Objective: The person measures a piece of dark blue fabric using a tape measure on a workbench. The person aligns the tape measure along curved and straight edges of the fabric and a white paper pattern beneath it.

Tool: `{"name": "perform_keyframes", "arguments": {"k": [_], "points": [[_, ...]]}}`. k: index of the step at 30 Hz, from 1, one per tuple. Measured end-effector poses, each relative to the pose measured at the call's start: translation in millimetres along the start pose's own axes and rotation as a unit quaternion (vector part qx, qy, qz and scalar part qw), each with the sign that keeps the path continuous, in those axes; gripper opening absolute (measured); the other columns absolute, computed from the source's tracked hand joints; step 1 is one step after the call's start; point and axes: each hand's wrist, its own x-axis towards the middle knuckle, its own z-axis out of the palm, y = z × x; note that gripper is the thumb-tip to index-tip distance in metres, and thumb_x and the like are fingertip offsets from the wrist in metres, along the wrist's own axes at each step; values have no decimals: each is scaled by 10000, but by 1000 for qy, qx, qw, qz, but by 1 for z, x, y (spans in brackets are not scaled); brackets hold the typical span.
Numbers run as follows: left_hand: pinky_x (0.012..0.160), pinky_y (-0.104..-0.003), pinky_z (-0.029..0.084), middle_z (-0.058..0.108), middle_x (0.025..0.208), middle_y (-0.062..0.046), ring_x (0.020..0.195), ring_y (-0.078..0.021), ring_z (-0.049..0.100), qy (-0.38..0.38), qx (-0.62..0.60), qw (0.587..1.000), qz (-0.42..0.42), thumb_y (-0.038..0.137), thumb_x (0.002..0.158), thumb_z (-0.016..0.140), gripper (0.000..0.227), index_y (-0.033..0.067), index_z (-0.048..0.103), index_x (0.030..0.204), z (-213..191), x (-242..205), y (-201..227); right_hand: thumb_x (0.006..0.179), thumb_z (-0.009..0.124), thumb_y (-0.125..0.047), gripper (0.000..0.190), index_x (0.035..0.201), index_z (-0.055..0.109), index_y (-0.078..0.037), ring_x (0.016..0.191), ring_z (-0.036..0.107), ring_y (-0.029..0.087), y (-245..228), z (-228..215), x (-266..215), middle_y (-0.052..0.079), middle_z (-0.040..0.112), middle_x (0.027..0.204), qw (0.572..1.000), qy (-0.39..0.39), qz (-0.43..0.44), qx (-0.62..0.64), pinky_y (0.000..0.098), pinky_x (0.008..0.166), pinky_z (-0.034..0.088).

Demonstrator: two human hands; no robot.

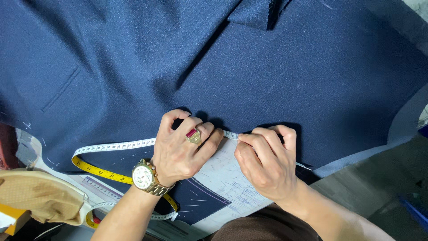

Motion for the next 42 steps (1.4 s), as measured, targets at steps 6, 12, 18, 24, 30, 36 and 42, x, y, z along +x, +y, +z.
{"name": "perform_keyframes", "arguments": {"k": [6, 12, 18, 24, 30, 36, 42], "points": [[865, -473, 459, 681, 1010, -77, 868, -256, 595, -5, 7, 1000, 3, 89, 1049, 538, 154, 60, 689, 1052, 2, -3, 0, 932, 643, 61, 199, 797, 573, -67, 801, 656, 236, 0, -1, 2, 34, 674, 883, 1000, 1, -4, 3, 430, 796, 397], [900, -472, 467, 663, 993, -56, 871, -236, 586, 11, 18, 1000, 7, 88, 1047, 546, 151, 71, 695, 1067, 5, -5, 1, 934, 641, 61, 184, 806, 592, -62, 810, 660, 237, -1, -2, 2, 32, 676, 880, 1000, 2, -2, 0, 432, 797, 406], [899, -473, 458, 685, 989, -58, 862, -235, 613, 8, 18, 1000, 5, 110, 1046, 572, 126, 74, 693, 1058, 6, -6, 2, 933, 631, 55, 177, 813, 584, -66, 812, 659, 237, 0, -2, 2, 32, 676, 891, 1000, -2, -2, -2, 435, 802, 408], [914, -491, 444, 689, 1007, -66, 889, -253, 622, -13, 23, 1000, -2, 87, 1044, 524, 160, 85, 683, 1054, 5, -6, 3, 967, 543, 52, 179, 821, 569, -48, 787, 596, 255, -1, -9, 12, 85, 633, 919, 999, -28, -32, 1, 417, 716, 412], [880, -523, 458, 536, 798, -109, 736, -283, 540, 123, -1, 992, 24, 64, 1066, 475, 279, 45, 697, 899, 16, 0, 1, 943, 609, 42, 198, 768, 655, -40, 731, 609, 273, 1, 14, 13, 113, 623, 870, 996, 39, -78, 23, 412, 695, 501], [885, -525, 461, 539, 812, -124, 731, -293, 545, 128, 7, 992, 9, 53, 1074, 439, 290, 33, 690, 929, 11, -5, 1, 942, 618, 45, 216, 742, 640, -32, 707, 604, 274, -2, 17, 15, 111, 632, 830, 996, 44, -78, 22, 411, 690, 495], [829, -453, 450, 576, 794, -101, 702, -260, 556, 120, 28, 992, -26, 90, 1043, 566, 187, 55, 721, 946, 2, -23, -3, 893, 641, 87, 197, 730, 638, -23, 688, 616, 272, -4, 18, 17, 108, 647, 806, 996, 47, -69, 25, 420, 709, 494]]}}
